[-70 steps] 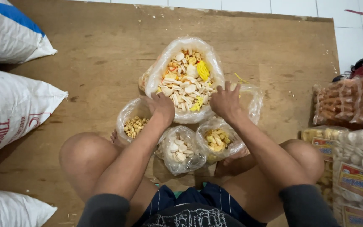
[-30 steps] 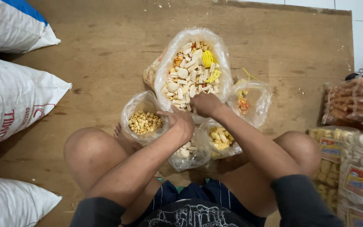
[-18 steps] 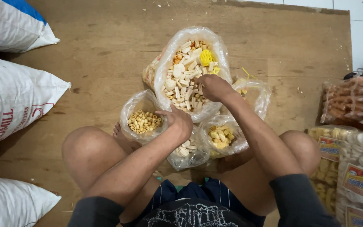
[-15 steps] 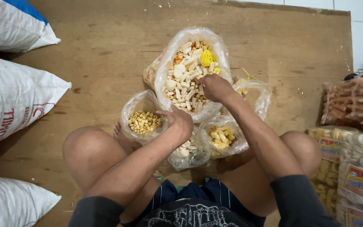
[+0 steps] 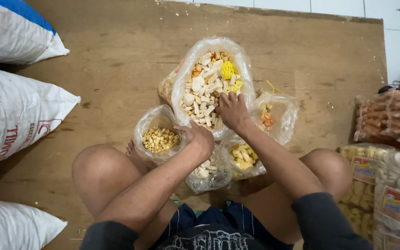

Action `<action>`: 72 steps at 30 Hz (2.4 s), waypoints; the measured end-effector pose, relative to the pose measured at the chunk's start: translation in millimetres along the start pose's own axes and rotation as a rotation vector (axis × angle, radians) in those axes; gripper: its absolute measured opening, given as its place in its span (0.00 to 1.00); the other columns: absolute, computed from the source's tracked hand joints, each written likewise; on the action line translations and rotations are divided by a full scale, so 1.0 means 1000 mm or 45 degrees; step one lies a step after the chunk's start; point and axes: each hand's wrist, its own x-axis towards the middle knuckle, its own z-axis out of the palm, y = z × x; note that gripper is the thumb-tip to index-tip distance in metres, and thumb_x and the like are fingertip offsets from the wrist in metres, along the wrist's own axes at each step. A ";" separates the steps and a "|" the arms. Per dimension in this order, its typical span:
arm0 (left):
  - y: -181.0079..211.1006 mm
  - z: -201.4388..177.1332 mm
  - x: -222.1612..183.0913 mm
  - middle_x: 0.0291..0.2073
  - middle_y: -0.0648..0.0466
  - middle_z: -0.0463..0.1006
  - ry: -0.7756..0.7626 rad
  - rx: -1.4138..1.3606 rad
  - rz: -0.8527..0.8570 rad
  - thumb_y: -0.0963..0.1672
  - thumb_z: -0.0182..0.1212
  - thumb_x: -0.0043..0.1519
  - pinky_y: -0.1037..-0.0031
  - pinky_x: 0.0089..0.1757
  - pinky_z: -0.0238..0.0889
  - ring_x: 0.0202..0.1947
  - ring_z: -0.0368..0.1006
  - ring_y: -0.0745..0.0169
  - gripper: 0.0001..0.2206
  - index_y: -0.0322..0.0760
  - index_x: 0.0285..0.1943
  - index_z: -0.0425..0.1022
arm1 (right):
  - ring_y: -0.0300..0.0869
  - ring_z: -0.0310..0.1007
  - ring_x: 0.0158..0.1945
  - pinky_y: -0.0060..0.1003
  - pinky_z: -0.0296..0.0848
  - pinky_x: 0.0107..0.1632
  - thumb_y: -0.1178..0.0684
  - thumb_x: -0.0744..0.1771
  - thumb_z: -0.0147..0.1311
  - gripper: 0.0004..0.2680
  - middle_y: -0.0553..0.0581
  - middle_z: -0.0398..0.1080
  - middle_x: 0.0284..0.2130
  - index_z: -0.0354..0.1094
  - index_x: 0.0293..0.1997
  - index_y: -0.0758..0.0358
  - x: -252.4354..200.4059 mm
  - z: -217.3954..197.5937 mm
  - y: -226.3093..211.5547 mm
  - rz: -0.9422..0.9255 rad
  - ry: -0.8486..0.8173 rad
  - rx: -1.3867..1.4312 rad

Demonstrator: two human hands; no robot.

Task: A person sitting on the floor manually sorts and mixes different types of snacks into plastic bags.

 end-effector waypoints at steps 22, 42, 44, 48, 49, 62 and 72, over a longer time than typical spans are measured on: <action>-0.002 -0.008 -0.011 0.75 0.40 0.59 -0.023 0.033 0.038 0.38 0.38 0.70 0.07 0.50 0.42 0.77 0.41 0.27 0.22 0.38 0.74 0.64 | 0.53 0.60 0.47 0.50 0.61 0.47 0.46 0.66 0.52 0.07 0.52 0.59 0.44 0.79 0.35 0.43 0.004 -0.004 -0.006 -0.071 0.206 0.102; -0.062 -0.030 0.048 0.63 0.40 0.72 0.413 -0.318 0.000 0.41 0.40 0.67 0.29 0.57 0.47 0.68 0.60 0.31 0.21 0.41 0.68 0.72 | 0.51 0.56 0.56 0.57 0.58 0.58 0.31 0.59 0.61 0.12 0.48 0.56 0.48 0.78 0.37 0.37 0.017 0.032 -0.013 0.003 -0.017 0.155; -0.061 -0.039 0.036 0.64 0.40 0.72 0.387 -0.331 -0.017 0.41 0.41 0.67 0.31 0.58 0.47 0.69 0.59 0.31 0.21 0.39 0.69 0.71 | 0.52 0.56 0.56 0.57 0.58 0.57 0.34 0.60 0.63 0.12 0.51 0.57 0.49 0.78 0.40 0.42 0.023 0.033 -0.013 -0.005 -0.076 0.152; -0.064 -0.038 0.034 0.61 0.39 0.74 0.438 -0.317 0.008 0.40 0.47 0.65 0.32 0.58 0.49 0.66 0.63 0.30 0.20 0.36 0.66 0.73 | 0.54 0.58 0.58 0.59 0.58 0.58 0.37 0.61 0.65 0.15 0.56 0.60 0.50 0.78 0.47 0.48 0.027 0.031 -0.008 -0.019 -0.191 0.187; -0.066 -0.033 0.045 0.61 0.39 0.74 0.433 -0.320 0.009 0.40 0.47 0.65 0.32 0.58 0.49 0.66 0.63 0.30 0.20 0.36 0.66 0.73 | 0.54 0.58 0.58 0.59 0.58 0.58 0.37 0.61 0.65 0.15 0.56 0.60 0.50 0.78 0.47 0.48 0.025 0.015 -0.004 -0.022 -0.196 0.188; -0.061 -0.025 0.050 0.40 0.45 0.84 0.995 -0.405 0.465 0.45 0.63 0.63 0.41 0.51 0.65 0.47 0.80 0.36 0.10 0.41 0.52 0.81 | 0.40 0.79 0.45 0.41 0.73 0.53 0.46 0.59 0.69 0.13 0.48 0.80 0.35 0.73 0.42 0.50 -0.013 -0.114 0.034 0.295 -0.223 1.476; -0.067 0.004 0.093 0.39 0.45 0.84 0.976 -0.274 0.477 0.42 0.60 0.63 0.45 0.49 0.69 0.47 0.80 0.38 0.10 0.45 0.51 0.81 | 0.56 0.76 0.58 0.51 0.72 0.62 0.43 0.62 0.63 0.14 0.56 0.80 0.46 0.76 0.50 0.46 -0.063 -0.128 0.049 0.059 -0.840 0.952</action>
